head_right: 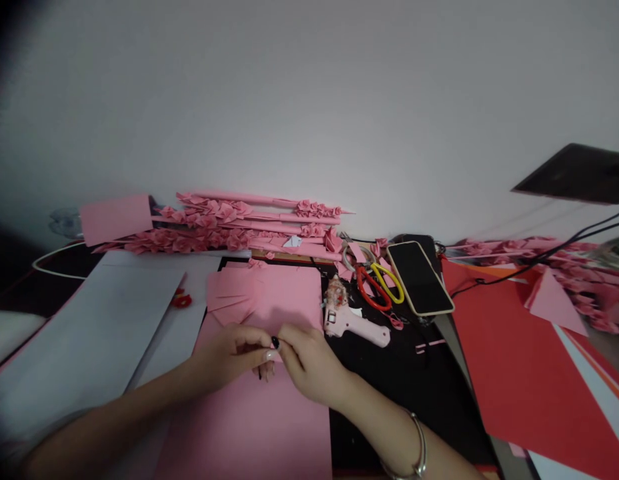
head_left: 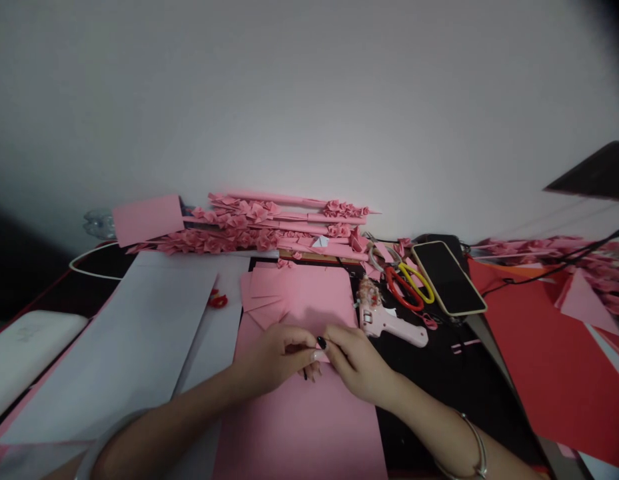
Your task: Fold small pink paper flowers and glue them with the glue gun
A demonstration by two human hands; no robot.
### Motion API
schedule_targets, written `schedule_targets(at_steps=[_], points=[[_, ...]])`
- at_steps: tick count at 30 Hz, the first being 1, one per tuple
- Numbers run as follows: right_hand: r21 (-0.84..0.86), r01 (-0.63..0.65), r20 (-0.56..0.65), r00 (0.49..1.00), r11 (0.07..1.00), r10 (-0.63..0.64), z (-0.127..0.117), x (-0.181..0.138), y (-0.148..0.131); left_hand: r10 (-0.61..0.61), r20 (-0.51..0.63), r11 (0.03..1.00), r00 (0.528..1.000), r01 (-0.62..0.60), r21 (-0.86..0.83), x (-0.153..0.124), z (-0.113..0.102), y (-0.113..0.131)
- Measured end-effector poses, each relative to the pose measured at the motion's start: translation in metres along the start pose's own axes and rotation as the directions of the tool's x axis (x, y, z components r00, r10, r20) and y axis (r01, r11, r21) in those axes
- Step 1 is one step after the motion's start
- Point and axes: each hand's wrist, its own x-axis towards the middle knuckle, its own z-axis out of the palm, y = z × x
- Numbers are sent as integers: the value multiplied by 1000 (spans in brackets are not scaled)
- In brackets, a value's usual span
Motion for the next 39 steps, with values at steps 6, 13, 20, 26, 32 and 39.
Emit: schedule_targets(at_steps=[6,13,20,26,32,39], points=[[-67,39,19,999,997,-38,-3,2,3,44,-97,959,994,-15,282,0,-3,-1],[-106,5,9,1000,994,-4,-3,-1,9,47,-87,954,995,-18,299,-2,-4,-2],[-76,37,18,999,996,-36,-3,-1,11,17,-86,956,996,9,294,1,-5,-3],[1,-29,-140,990,1000,29,-3,0,7,85,-208,966,974,-30,256,1,-8,-4],[68,-57,-158,985,996,67,-3,-2,7,178,-297,959,938,-98,265,1,-9,-6],[152,-99,-152,981,983,122,1,-2,6,192,-316,954,929,-101,284,2,-8,-8]])
